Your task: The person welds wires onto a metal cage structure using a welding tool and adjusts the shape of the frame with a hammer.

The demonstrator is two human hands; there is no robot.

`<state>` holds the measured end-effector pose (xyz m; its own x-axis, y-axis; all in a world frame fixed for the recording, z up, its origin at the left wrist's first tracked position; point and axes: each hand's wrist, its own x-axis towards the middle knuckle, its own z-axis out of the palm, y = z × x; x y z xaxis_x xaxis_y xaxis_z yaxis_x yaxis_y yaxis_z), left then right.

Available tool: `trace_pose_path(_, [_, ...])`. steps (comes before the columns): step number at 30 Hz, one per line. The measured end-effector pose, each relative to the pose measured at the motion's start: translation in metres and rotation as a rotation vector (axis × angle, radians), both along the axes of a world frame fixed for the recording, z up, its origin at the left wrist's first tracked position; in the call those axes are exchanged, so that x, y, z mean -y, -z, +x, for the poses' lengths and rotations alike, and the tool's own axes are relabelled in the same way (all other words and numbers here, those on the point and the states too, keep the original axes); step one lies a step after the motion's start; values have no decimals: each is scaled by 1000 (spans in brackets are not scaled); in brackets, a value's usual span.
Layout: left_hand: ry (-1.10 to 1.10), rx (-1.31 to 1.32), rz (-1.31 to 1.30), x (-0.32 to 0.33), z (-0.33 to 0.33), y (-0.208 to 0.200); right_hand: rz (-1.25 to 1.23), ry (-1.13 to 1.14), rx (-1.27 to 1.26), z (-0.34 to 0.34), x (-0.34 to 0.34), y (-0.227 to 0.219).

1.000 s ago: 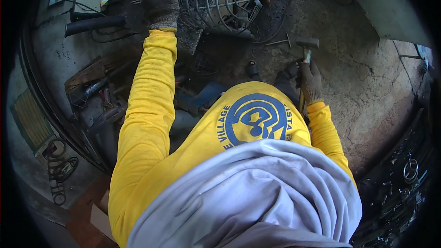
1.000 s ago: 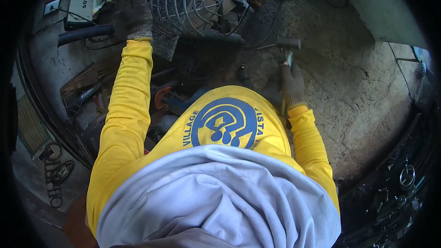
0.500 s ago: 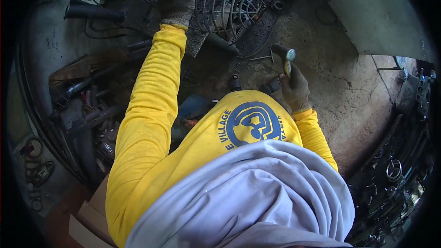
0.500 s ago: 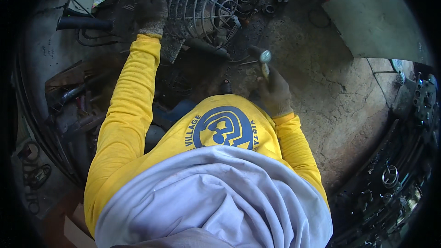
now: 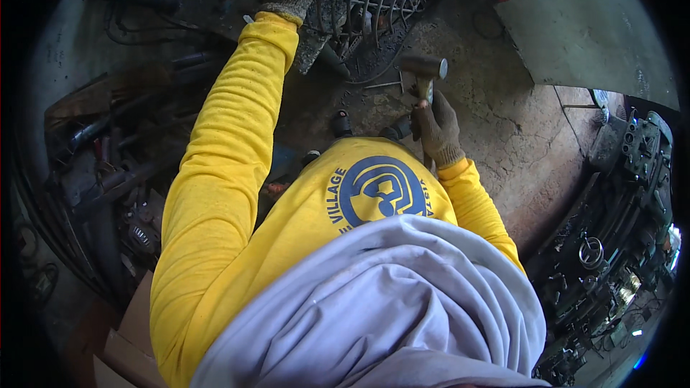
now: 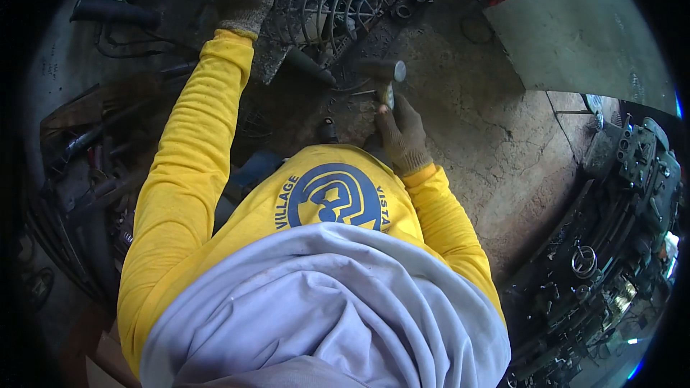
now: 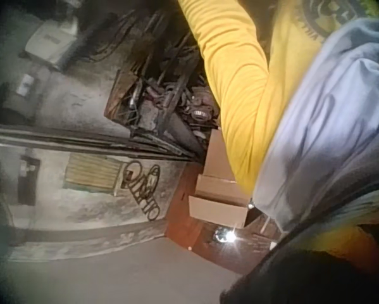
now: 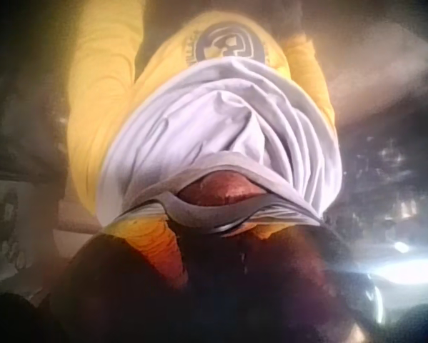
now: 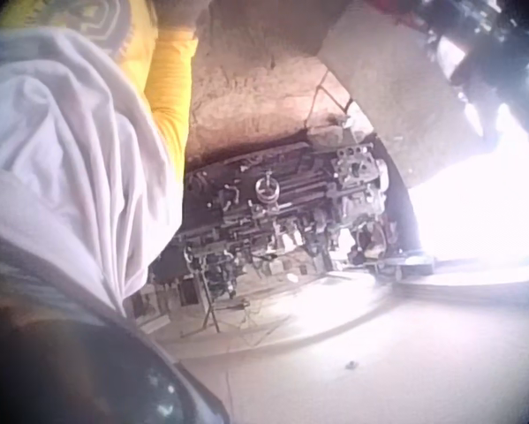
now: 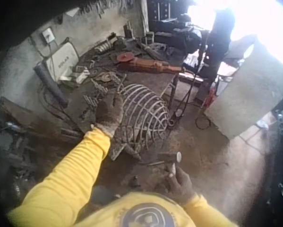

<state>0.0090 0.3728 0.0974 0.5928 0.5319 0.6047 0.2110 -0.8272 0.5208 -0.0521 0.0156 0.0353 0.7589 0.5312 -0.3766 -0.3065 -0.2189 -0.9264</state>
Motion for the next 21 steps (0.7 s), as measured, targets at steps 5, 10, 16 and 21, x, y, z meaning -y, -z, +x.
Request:
trace_pose_path(5, [-16,-71,-50,2,2,-5,229,95,27,-3,-58,-10])
trace_pose_path(10, [26,-1,35,-6,3,1,158,98,-44,-13,-89,-2])
trace_pose_path(16, [23,-36,59,-13,3,4,348,179,-114,-20,-81,-5])
trace_pose_path(21, [79,16,57,-5,4,-3,243,151,16,-21,-88,1])
